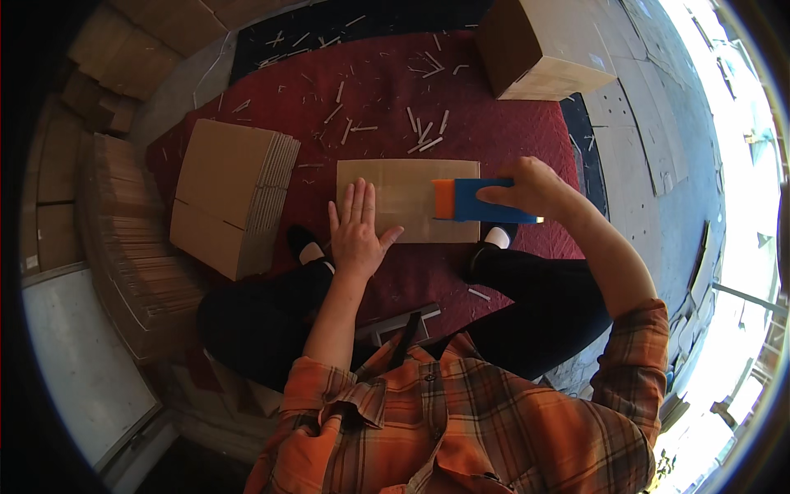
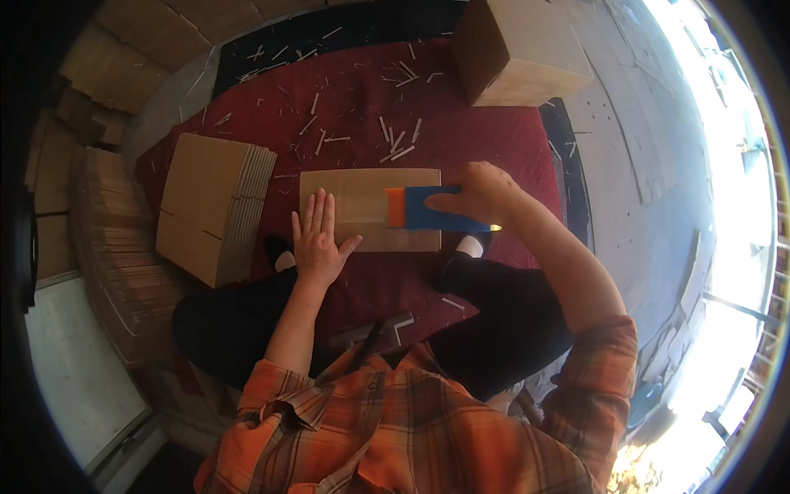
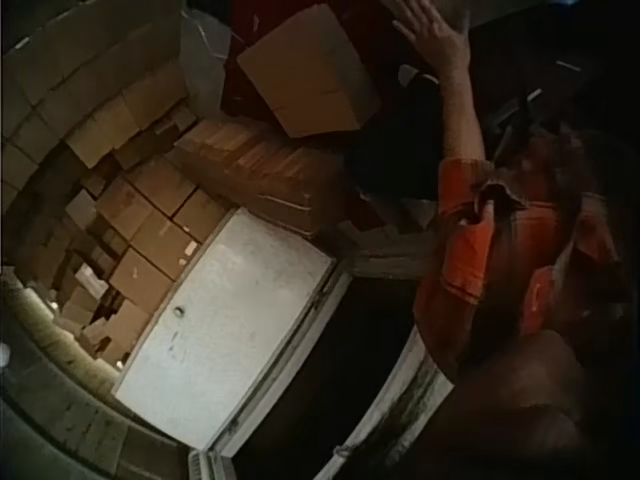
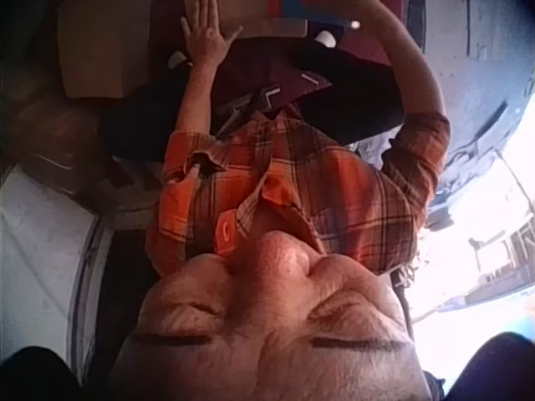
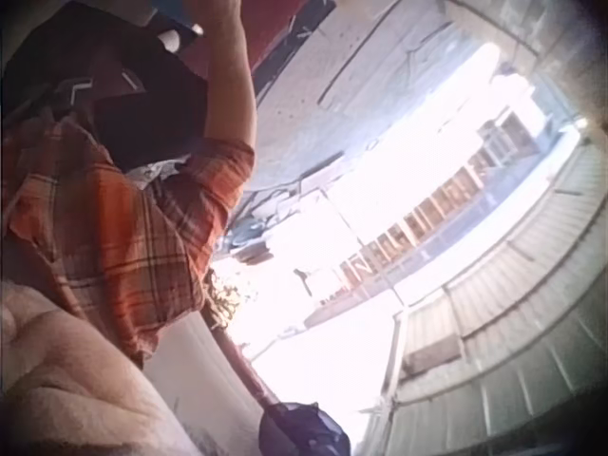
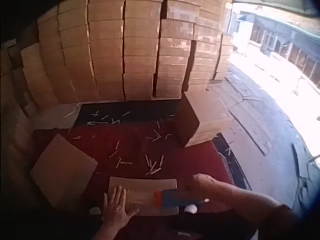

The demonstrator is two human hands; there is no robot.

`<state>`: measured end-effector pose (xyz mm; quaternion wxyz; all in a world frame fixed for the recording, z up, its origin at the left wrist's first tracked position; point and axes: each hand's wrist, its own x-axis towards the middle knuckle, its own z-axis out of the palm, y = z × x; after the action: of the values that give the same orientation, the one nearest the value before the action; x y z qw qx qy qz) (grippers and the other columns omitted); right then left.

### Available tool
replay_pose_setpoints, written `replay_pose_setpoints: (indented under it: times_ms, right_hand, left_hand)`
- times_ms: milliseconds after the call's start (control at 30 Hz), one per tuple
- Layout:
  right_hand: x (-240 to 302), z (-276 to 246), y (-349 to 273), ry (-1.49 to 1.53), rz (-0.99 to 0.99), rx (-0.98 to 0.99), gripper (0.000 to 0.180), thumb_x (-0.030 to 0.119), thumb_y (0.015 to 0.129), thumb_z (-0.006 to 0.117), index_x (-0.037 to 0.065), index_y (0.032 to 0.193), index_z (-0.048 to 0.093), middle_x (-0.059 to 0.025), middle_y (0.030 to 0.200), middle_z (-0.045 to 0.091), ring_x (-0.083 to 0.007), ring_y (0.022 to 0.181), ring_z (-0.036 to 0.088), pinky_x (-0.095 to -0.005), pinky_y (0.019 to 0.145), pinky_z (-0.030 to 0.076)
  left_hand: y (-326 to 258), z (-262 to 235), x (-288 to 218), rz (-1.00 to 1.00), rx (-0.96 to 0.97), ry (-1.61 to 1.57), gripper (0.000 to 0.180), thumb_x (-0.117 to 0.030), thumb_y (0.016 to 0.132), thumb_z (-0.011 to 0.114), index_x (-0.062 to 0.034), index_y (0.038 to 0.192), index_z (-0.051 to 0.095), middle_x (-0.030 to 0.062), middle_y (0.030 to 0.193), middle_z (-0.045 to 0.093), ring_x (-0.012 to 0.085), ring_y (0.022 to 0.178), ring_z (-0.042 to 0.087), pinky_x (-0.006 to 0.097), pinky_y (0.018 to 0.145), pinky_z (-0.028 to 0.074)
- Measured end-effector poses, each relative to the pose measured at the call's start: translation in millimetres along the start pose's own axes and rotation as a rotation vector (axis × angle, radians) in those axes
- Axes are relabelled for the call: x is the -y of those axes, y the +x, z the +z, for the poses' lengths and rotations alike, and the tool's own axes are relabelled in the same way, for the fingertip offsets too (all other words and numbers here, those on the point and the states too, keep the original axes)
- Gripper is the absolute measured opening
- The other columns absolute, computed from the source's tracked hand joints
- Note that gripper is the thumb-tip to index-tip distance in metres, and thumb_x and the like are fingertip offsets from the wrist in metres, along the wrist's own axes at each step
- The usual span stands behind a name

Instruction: The person assembles cardboard boxes by folding flat cardboard sheets into shape and sealing them with a tape dispenser, then stacks the finished boxes onto a pile.

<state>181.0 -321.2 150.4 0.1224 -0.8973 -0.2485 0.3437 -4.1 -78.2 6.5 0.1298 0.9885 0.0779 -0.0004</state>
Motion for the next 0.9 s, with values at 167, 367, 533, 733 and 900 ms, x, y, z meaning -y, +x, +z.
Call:
replay_pose_setpoints:
  times_ms: [167, 367, 533, 733, 900]
  right_hand:
    - [-87, 1, -19, 0.015, 0.077, -0.04, 0.046, 0.05, 0.083, 0.067, 0.006, 0.093, 0.075, -0.0174, 0.081, 0.07, -0.0327, 0.078, 0.069, -0.0413, 0.076, 0.054]
    - [-104, 23, 2, 0.053, 0.093, -0.026, 0.048, 0.051, 0.081, 0.068, 0.007, 0.095, 0.076, -0.0178, 0.081, 0.07, -0.0329, 0.079, 0.07, -0.0423, 0.076, 0.055]
    - [-108, 23, 5, 0.013, 0.079, 0.01, 0.049, 0.054, 0.08, 0.067, 0.007, 0.094, 0.076, -0.0183, 0.083, 0.07, -0.0336, 0.082, 0.069, -0.0423, 0.079, 0.054]
    - [-112, 25, 3, 0.075, 0.055, 0.01, 0.051, 0.054, 0.08, 0.066, 0.007, 0.095, 0.075, -0.0202, 0.086, 0.07, -0.0344, 0.082, 0.069, -0.0427, 0.08, 0.054]
    - [-140, 23, -9, 0.133, -0.009, 0.014, 0.051, 0.052, 0.083, 0.067, 0.004, 0.099, 0.074, -0.0189, 0.088, 0.07, -0.0332, 0.082, 0.07, -0.0412, 0.078, 0.055]
  left_hand:
    - [0, -2, -3, -0.006, 0.008, 0.024, 0.093, -0.063, 0.085, 0.056, -0.0076, 0.153, 0.025, 0.0078, 0.161, 0.022, 0.0248, 0.149, 0.019, 0.054, 0.119, 0.012]
    - [-1, -3, -11, -0.055, 0.088, 0.13, 0.096, -0.063, 0.088, 0.052, -0.0061, 0.155, 0.015, 0.0119, 0.162, 0.015, 0.0293, 0.15, 0.011, 0.055, 0.119, 0.007]
    - [15, 7, -83, 0.009, 0.128, 0.008, 0.103, -0.061, 0.084, 0.06, -0.0004, 0.154, 0.015, 0.0172, 0.162, 0.013, 0.033, 0.15, 0.008, 0.056, 0.119, 0.004]
    - [38, 26, -154, 0.092, 0.093, -0.103, 0.096, -0.049, 0.084, 0.064, 0.0036, 0.151, 0.02, 0.0214, 0.16, 0.016, 0.0342, 0.15, 0.01, 0.057, 0.118, 0.004]
    - [37, 33, -160, 0.081, 0.066, -0.037, 0.09, -0.037, 0.083, 0.062, 0.0053, 0.15, 0.02, 0.0235, 0.159, 0.017, 0.0361, 0.149, 0.011, 0.057, 0.118, 0.004]
